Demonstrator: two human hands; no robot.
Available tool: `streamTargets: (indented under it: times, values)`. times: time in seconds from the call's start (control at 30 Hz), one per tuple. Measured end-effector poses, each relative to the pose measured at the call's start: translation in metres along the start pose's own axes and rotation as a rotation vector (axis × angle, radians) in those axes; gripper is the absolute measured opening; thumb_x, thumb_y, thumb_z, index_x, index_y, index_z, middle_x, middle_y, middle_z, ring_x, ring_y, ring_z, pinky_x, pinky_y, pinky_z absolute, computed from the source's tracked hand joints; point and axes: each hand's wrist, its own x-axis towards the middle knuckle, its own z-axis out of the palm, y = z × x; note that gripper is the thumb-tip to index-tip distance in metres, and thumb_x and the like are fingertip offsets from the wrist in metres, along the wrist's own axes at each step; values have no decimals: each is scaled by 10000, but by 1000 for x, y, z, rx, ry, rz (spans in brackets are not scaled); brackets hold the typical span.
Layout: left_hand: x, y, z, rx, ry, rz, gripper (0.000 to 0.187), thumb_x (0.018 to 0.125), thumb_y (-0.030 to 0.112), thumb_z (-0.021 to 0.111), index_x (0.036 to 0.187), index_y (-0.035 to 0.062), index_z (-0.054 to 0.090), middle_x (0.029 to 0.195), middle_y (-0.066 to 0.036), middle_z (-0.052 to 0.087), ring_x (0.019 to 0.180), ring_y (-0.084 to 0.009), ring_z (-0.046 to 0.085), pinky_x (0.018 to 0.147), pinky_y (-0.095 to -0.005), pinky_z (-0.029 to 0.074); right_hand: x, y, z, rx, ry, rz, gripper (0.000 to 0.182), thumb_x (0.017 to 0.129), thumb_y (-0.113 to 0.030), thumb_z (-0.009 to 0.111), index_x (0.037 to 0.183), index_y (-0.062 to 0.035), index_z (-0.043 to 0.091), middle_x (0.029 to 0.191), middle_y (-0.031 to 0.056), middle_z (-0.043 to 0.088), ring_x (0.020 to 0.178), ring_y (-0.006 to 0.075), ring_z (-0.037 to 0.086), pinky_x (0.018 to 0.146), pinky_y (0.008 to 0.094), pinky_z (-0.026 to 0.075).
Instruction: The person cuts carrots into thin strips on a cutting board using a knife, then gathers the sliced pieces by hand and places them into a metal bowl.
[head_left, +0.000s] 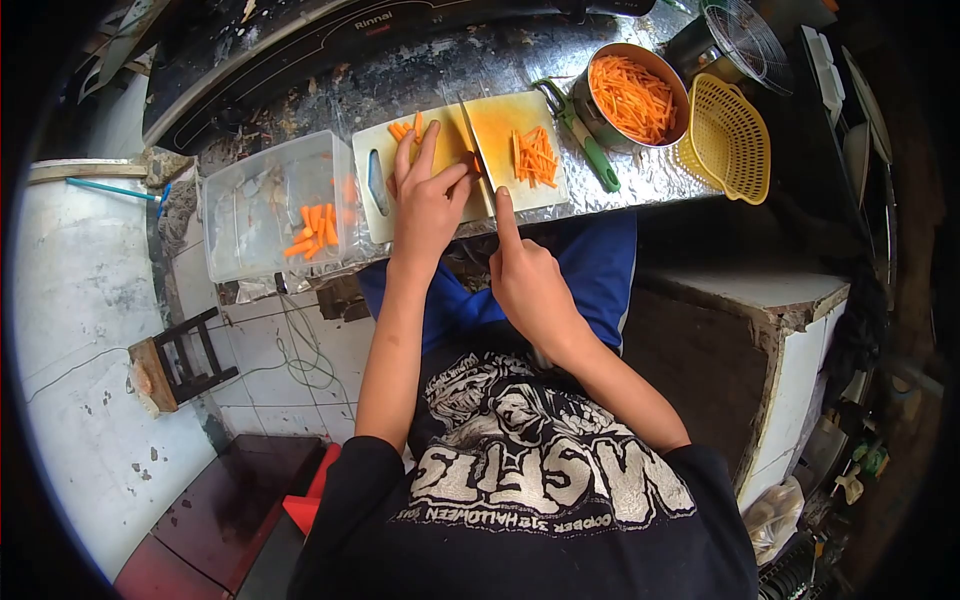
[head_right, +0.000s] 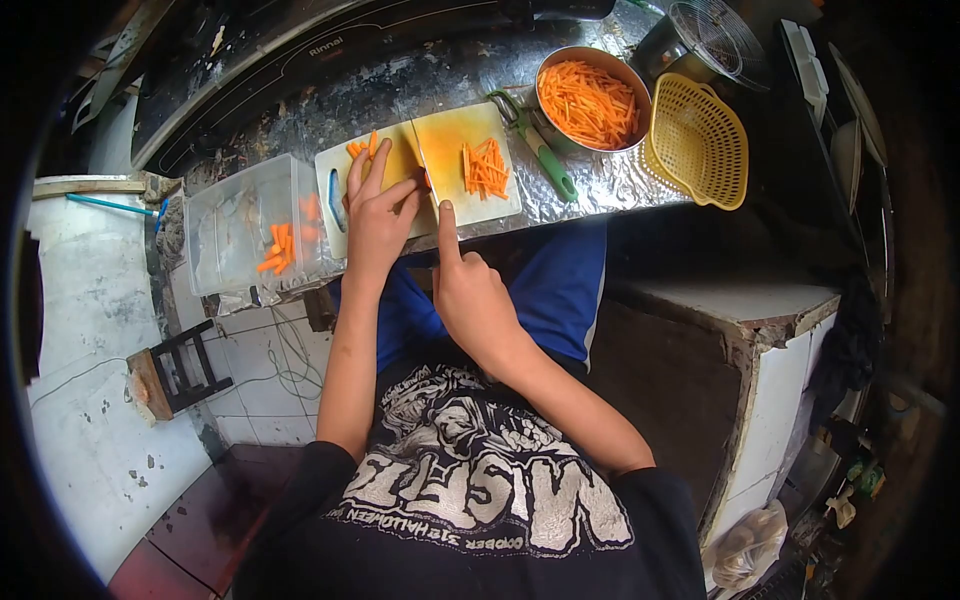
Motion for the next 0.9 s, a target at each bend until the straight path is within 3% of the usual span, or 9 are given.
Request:
streamTargets:
  times: [0.1, 0.2, 0.3, 0.37, 0.43, 0.53, 0.9]
  values:
    - [1, -2, -1, 2, 9, 24, 162, 827, 150, 753, 975, 102, 802, 1508, -145, 507, 1413, -428, 382, 1151, -474, 346, 3, 1, 6, -11, -18, 5, 769, 904, -41, 559, 1562, 46, 172, 705, 293, 629, 610, 493, 647, 577, 563, 537]
    - [2, -2, 0, 5, 8, 33, 164, 820, 142, 760, 972, 101, 803, 1523, -147, 491, 1414, -432, 377, 1156, -472, 345, 14, 0, 6, -6, -38, 18, 773, 896, -37, 551, 1563, 44, 169, 722, 313, 633, 614, 506, 647, 578, 577, 532]
    - [2, -3, 0, -8, 20, 22, 177, 815, 141, 769, 985, 108, 807, 1531, -153, 481, 1415, -432, 375, 1156, -473, 348, 27, 0, 7, -6, 21, 11, 739, 871, 45, 548, 1520, 105, 199, 690, 311, 627, 649, 500, 649, 632, 569, 516]
    - [2, -4, 1, -19, 37, 11, 189, 815, 144, 774, 998, 116, 809, 1533, -157, 477, 1416, -431, 374, 1154, -474, 351, 32, 2, 5, 32, 61, 1, 731, 872, 45, 549, 1516, 105, 208, 684, 309, 625, 638, 497, 646, 630, 563, 516]
    - [1, -5, 3, -103, 31, -18, 198, 837, 203, 765, 1023, 152, 810, 1537, -194, 456, 1436, -444, 334, 1145, -530, 302, 34, 4, 3, 71, 94, -17, 723, 873, 45, 549, 1512, 105, 217, 678, 307, 623, 628, 494, 644, 627, 557, 516]
    - [0, -8, 3, -114, 27, -19, 206, 843, 218, 762, 1034, 163, 811, 1539, -187, 456, 1436, -440, 333, 1150, -525, 294, 29, 8, -3, 106, 74, -67, 679, 878, 44, 554, 1492, 110, 274, 656, 307, 607, 615, 467, 649, 609, 533, 510]
    - [0, -9, 4, -119, 14, -22, 172, 835, 207, 762, 987, 144, 813, 1550, -166, 449, 1444, -428, 324, 1148, -521, 294, 18, 6, -2, 88, 29, -84, 699, 898, -3, 544, 1504, 118, 218, 649, 305, 622, 601, 480, 653, 585, 568, 531]
